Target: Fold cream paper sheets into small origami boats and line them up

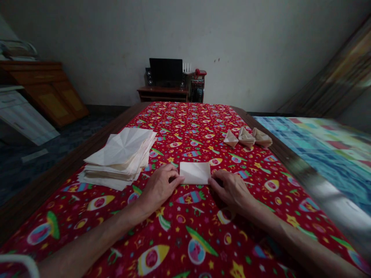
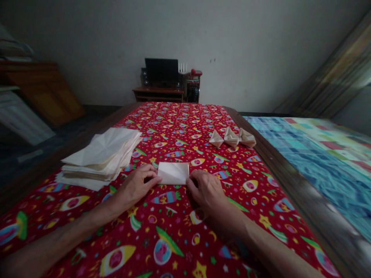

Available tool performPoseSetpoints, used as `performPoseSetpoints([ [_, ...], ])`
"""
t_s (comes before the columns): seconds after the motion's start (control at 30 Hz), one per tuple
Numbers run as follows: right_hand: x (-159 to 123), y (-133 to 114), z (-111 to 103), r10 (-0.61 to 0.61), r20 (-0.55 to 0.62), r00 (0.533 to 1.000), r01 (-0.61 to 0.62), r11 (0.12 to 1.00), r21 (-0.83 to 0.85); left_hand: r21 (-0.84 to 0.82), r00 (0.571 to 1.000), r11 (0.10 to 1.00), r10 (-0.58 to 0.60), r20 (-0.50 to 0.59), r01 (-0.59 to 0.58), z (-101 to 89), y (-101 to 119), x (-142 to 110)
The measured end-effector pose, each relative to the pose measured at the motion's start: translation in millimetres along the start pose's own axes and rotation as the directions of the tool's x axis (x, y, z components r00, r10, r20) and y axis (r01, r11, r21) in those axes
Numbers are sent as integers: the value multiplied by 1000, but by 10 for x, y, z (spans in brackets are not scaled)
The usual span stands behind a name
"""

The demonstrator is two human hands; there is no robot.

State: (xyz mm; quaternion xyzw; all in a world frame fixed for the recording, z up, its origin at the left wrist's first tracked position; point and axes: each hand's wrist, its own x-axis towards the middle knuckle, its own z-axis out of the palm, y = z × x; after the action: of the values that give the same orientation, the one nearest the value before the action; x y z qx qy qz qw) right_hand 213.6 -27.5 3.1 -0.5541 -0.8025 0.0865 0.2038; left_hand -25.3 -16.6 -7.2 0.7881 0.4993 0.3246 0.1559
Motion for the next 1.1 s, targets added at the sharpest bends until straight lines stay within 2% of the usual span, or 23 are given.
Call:
performPoseSetpoints([
  [0.37,38,76,115,-85,-84,993,67,978,-198,198,999,980,-35,-8,36,6,77,32],
  [0.53,57,0,65,-64,-47,997,51,969,-243,258,995,966,-1,-96,26,37,45,33],
  [0.6,64,-32,46,-35,-30,999,26,968,-249,273,990,962,54,-127,-18,43,81,17],
  [0.67,70,-56,32,-9,-22,1000,3,968,-251,299,985,944,163,-62,-137,37,155,-7],
  [0.73,75,-71,21,10,-23,1000,-15,969,-248,314,958,905,271,96,-288,25,239,-31],
  [0.8,80,-80,11,17,-15,1000,-20,968,-248,295,918,876,323,229,-382,18,304,-50],
  [0.9,85,-92,-1,25,10,1000,-21,962,-273,263,893,874,323,314,-409,24,335,-65],
  [1.1,75,-89,19,28,12,1000,-24,956,-292,245,883,880,311,352,-407,34,307,-68],
])
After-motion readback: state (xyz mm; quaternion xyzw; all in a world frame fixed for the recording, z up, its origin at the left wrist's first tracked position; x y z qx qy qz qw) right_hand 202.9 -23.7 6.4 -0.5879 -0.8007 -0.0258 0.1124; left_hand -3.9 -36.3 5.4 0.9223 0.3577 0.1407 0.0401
